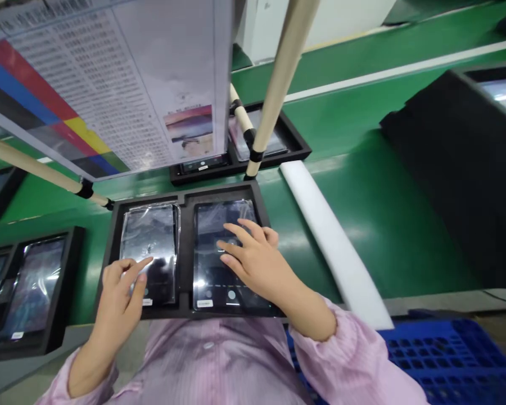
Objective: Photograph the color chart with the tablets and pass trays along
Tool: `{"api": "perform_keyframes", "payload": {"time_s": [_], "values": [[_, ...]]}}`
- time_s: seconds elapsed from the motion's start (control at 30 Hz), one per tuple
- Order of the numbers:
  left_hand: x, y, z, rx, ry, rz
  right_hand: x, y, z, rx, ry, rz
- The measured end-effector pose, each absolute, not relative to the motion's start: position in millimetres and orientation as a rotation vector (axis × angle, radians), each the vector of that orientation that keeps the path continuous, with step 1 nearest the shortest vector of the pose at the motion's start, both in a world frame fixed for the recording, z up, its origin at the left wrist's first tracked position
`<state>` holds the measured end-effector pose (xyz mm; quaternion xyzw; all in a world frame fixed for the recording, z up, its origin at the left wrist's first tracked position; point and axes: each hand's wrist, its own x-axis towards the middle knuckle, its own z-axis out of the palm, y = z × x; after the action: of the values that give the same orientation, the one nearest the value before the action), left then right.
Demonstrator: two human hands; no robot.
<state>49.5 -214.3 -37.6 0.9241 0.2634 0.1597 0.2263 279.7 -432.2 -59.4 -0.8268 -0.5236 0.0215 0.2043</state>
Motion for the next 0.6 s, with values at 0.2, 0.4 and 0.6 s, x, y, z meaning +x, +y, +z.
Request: {"api": "perform_keyframes", "payload": {"time_s": [0.2,0.4,0.6], "values": [[41,-181,-53,3.028,0.953,0.343,279,-440,-59,-2.150,-1.295,-0.140],[49,-180,-62,3.045,0.996,0.168,272,-462,-66,-2.233,-1.208,-0.171],[47,-184,-61,3.040,0.862,0.402,265,-474,-64,-2.347,-1.169,-0.246]]}}
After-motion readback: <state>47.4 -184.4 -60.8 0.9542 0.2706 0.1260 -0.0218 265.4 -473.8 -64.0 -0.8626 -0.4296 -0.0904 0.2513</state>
